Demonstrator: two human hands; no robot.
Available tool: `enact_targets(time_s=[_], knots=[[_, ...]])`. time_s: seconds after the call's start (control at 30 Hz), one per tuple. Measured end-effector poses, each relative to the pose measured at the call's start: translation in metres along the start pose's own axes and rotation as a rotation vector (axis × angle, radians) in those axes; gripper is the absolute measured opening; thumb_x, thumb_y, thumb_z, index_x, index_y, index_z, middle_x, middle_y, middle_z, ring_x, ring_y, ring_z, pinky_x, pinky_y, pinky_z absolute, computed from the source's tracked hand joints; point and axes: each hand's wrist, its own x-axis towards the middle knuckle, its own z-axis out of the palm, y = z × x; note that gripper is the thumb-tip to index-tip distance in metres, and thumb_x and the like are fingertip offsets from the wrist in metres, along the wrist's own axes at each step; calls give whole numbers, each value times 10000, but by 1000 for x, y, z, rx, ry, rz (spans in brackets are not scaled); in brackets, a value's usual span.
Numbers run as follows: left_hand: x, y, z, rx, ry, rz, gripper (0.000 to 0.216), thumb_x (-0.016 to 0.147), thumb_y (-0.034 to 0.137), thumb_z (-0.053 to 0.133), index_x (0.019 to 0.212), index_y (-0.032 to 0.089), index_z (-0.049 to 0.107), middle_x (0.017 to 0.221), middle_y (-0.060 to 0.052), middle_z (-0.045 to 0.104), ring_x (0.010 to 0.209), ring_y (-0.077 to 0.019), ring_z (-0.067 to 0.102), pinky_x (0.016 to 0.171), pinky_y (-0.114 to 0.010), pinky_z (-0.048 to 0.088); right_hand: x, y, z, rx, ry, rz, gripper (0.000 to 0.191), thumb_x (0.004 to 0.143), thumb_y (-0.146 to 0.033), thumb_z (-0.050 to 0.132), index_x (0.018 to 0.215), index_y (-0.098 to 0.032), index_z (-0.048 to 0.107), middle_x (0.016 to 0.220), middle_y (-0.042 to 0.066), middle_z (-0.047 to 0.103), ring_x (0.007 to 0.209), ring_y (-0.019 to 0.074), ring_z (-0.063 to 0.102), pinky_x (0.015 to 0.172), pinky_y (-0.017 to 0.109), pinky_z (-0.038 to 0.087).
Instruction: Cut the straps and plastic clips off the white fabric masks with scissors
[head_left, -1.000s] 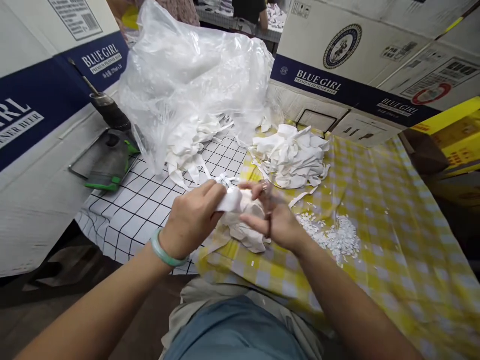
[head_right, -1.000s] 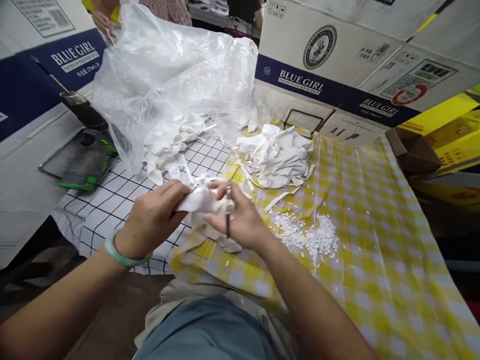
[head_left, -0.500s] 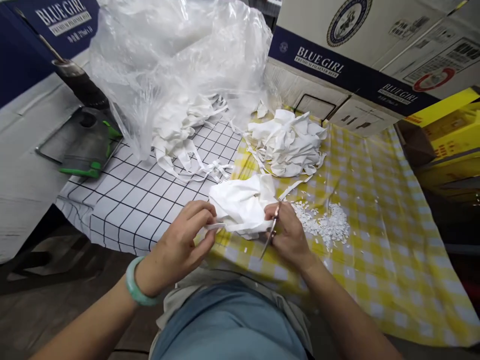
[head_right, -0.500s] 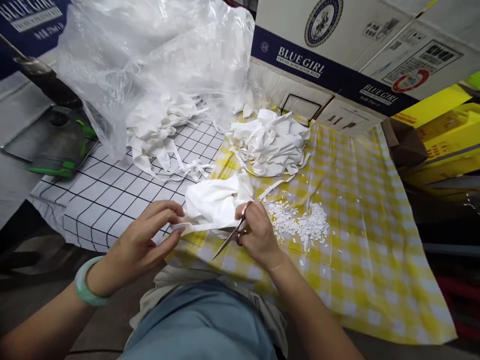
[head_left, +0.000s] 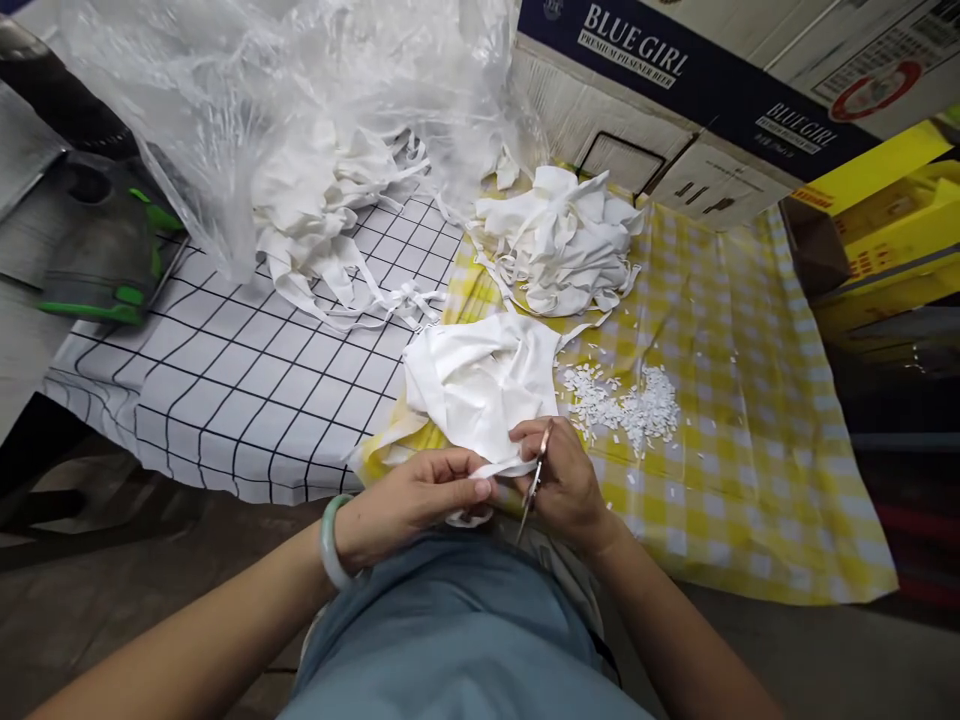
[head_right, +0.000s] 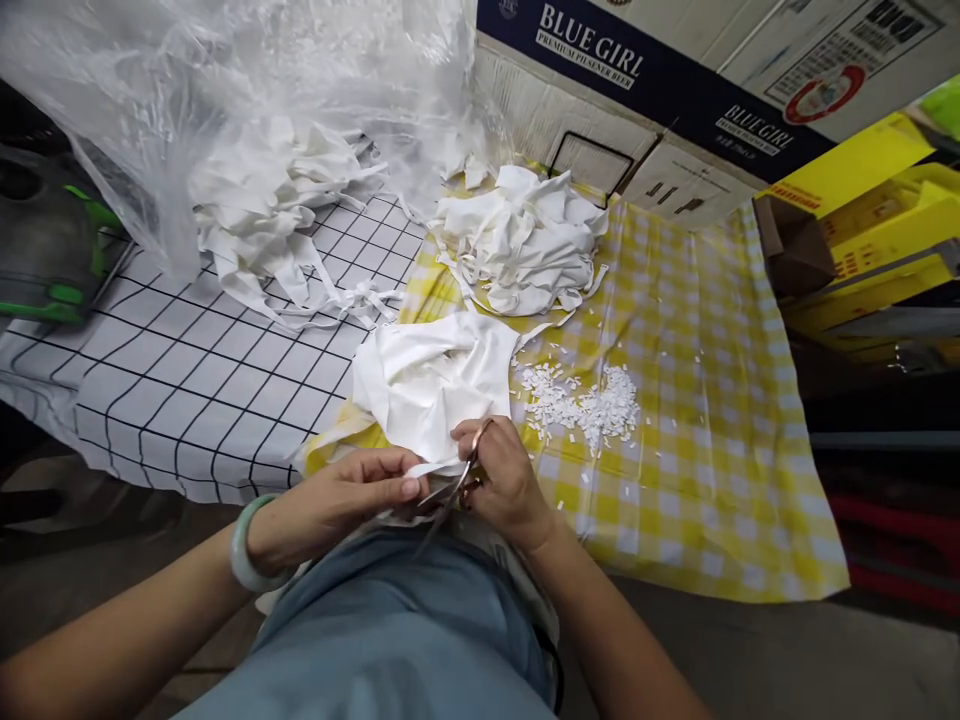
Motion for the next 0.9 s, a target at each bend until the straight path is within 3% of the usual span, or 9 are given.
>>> enact_targets(time_s=[0.13,0.27,0.33,0.43,0.53,0.63,0.73,0.8,0.9], knots=[[-21,19,-7,393,93,259,233,940,301,564,819,167,711,855,-63,634,840,-180,584,799,-299,465,-7,-1,-8,119,-168,71,226,773,-168,708,904,-227,533,981,73,673,892,214,616,799,358,495],[-42,17,-11,425,3,279,231,941,261,549,896,186,764,957,-103,683,895,-207,635,818,-310,496,-7,-1,-3,56,-76,91,234,762,-76,605,952,-209,576,812,34,626,743,182,576,683,308,472],[-43,9,-10,330,-115,146,195,917,277,590,948,186,759,992,-105,686,916,-206,635,827,-306,494,-3,-2,2,44,12,62,272,716,-27,554,917,-209,572,771,18,601,702,170,548,647,292,451],[-32,-3,-3,-79,-236,-103,307,866,375,647,1086,169,705,1062,-115,691,948,-212,643,847,-303,486,5,-6,9,98,129,5,241,681,-19,519,818,-217,535,727,1,559,680,161,530,625,282,432],[-14,-7,7,-497,-233,-175,417,861,434,605,1098,99,679,1031,-151,679,882,-208,652,838,-317,491,14,-10,12,150,206,-5,197,703,-42,521,780,-223,503,738,0,542,700,165,531,642,293,428],[-4,-3,15,-580,-140,-162,286,866,337,632,988,90,706,789,-55,582,650,-107,536,661,-243,458,20,-10,11,207,279,5,203,727,-46,559,789,-229,496,777,4,552,742,170,543,678,305,435],[-5,5,15,-420,8,-64,191,858,300,684,922,125,723,688,14,448,573,-55,372,547,-175,321,24,-9,9,250,282,53,216,722,-43,593,794,-230,511,790,4,570,755,165,552,683,295,439],[-12,13,13,-194,87,27,216,889,345,658,930,147,736,659,21,420,566,-63,327,526,-184,276,25,-9,10,285,227,141,198,717,-60,603,804,-225,537,795,3,580,736,154,552,666,282,443],[-20,30,14,221,174,216,261,958,351,551,949,179,748,708,-10,478,639,-108,420,597,-231,366,28,-15,19,425,118,307,126,733,-145,646,806,-211,568,750,-14,576,653,126,530,607,254,435]])
